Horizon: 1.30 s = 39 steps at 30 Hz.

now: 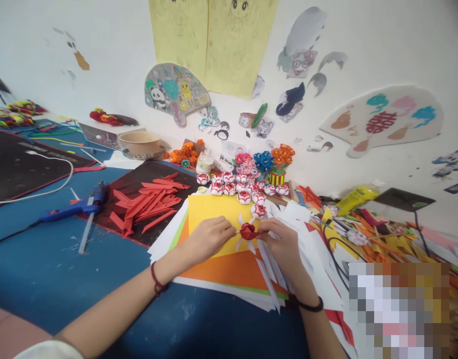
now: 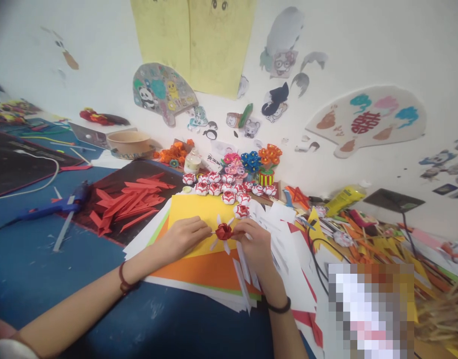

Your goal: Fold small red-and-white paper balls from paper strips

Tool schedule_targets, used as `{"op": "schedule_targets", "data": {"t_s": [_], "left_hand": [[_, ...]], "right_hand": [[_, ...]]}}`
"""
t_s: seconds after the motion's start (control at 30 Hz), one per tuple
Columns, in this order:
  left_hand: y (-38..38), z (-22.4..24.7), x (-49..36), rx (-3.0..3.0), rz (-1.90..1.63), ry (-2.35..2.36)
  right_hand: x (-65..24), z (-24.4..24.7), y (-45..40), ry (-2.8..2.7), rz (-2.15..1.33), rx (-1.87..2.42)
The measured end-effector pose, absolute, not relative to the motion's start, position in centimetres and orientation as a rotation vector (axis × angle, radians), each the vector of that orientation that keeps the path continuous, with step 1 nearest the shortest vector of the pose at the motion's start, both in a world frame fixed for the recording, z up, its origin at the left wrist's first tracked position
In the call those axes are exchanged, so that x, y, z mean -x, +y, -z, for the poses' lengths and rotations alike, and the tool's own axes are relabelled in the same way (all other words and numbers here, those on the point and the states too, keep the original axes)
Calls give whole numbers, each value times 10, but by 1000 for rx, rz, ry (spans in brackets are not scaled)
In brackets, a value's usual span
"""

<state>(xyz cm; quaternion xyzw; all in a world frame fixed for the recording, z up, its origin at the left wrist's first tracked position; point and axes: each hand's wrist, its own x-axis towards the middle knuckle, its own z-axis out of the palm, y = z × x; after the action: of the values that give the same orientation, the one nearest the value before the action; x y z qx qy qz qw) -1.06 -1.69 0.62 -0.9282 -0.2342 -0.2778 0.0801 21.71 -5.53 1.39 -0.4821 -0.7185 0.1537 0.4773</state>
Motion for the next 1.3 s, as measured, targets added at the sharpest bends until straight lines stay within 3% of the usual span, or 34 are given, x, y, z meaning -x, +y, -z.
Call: {"op": "schedule_targets", "data": {"t_s": [0.27, 0.87, 1.3], "left_hand": [[-27, -3, 5, 2498, 965, -847], [-33, 0, 1, 2483, 733, -654], [-38, -6, 1, 2500, 808, -541]], "right_hand": [[-208, -25, -63, -1562, -236, 1359], [-185, -17, -65, -1550, -422, 1409], [-193, -18, -61, -1533, -702, 1313]]}}
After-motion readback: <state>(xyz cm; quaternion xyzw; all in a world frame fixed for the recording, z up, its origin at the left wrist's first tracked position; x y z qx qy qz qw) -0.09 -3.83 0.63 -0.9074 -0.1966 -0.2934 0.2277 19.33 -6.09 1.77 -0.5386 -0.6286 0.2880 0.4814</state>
